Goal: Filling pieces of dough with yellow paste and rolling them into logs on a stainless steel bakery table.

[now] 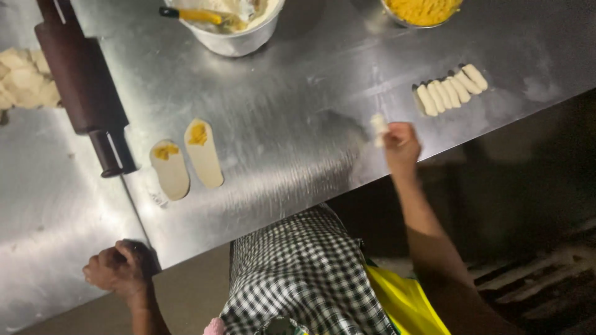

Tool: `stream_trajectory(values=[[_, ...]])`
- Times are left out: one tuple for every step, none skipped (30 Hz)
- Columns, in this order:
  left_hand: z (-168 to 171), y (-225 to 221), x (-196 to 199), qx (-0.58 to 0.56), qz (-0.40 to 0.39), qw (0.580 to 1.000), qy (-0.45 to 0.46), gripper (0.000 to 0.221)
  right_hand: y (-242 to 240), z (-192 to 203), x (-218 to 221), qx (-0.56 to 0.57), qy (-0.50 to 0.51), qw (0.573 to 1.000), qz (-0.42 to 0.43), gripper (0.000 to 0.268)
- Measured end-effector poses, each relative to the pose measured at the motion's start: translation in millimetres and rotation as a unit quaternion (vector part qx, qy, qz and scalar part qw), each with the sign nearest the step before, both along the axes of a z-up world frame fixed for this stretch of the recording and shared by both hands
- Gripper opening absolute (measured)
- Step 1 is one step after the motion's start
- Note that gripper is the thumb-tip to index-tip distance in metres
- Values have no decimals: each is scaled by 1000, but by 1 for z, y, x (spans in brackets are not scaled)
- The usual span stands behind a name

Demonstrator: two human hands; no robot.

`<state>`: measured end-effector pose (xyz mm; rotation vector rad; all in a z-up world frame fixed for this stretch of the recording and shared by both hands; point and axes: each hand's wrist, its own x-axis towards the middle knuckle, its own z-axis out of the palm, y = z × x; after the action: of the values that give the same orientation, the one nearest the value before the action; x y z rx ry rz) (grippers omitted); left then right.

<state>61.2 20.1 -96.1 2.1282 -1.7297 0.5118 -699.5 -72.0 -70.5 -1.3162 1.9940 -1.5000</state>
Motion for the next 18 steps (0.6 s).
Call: stream_trajectory(values=[[0,-4,-2,-3,-3,1000,-2,22,-6,6,-23,-3,-2,1000,-3,21],[2,-4,-3,1,4,1000,-8,27,-11,12,-46,5,37,999,-27,20],[4,-4,-4,5,12,1000,-14,32,-16,18,-69,13,77,996,-51,18],[9,-8,-10,1,12,1000,-16,32,-24,29,-75,9,75,996,-51,18],[14,-12,-15,7,30,999,-36,35,-32,40,-80,33,89,993,-63,17],[20,-13,-21,14,50,997,-55,38,-41,51,-86,57,105,990,-73,15],[12,-23,-27,11,53,997,-57,38,-50,40,-96,54,102,991,-70,15],[7,-25,-29,-8,50,998,40,33,-55,26,-102,24,254,966,-46,15],[2,-27,-27,-28,48,989,137,29,-60,12,-104,-7,399,917,-20,16],[16,-35,-49,-28,67,990,124,29,-59,-4,-104,-12,387,922,0,16],[30,-47,-66,-103,-47,987,111,17,-59,-19,-101,-121,-75,990,-21,7],[47,-51,-81,-178,-145,969,87,13,-78,-33,-92,-180,-529,829,-26,14],[73,-67,-112,-180,-111,975,65,13,-94,-15,-53,-160,-548,821,3,14],[99,-86,-144,-136,-121,977,110,29,-96,2,-18,-133,-356,924,42,8],[128,-106,-176,-94,-131,974,157,49,-96,19,15,-110,-146,979,85,10],[135,-123,-186,-96,-117,977,149,49,-108,31,58,-110,-154,977,99,10],[141,-140,-196,-46,-151,977,144,33,-115,44,100,-53,-52,971,229,15],[145,-165,-209,3,-193,971,142,23,-120,58,136,-1,57,938,343,26]])
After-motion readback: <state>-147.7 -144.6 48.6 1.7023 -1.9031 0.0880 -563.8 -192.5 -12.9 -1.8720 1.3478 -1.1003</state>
